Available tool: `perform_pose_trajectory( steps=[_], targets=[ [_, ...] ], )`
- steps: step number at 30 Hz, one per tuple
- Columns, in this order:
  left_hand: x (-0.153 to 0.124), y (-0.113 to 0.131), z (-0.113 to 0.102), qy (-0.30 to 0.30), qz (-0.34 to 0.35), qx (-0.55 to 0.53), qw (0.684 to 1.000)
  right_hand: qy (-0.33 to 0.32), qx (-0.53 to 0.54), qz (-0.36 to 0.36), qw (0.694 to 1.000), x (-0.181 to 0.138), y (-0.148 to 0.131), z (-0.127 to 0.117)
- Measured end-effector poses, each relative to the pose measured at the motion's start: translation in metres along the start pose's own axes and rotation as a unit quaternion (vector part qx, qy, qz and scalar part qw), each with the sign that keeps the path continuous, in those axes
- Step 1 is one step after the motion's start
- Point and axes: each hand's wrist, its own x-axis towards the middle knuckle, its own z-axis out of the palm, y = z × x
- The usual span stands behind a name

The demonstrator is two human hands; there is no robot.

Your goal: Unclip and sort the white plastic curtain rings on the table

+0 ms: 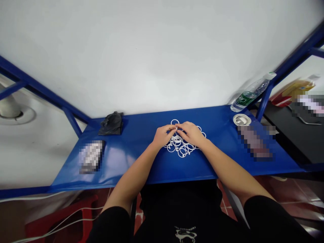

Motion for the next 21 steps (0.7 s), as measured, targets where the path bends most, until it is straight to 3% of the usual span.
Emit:
perform_pose_trajectory(
  steps=[6,12,21],
  targets=[
    [-0.0015,-0.0009,0.0004,0.002,0.022,0.024,0.999,-0.013,0.051,0.003,0.999,0.0008,-0.0023,-0.0036],
    [-0.004,0.006,0.0026,0.018,0.044,0.025,0.999,0.03,0.038,-0.015,0.999,0.0015,0.0005,-0.0043],
    [-0.0048,0.0034,0.0011,0.012,0.023,0.02,0.999,0.026,0.062,-0.042,0.997,0.0024,0.0027,-0.0042]
  ],
)
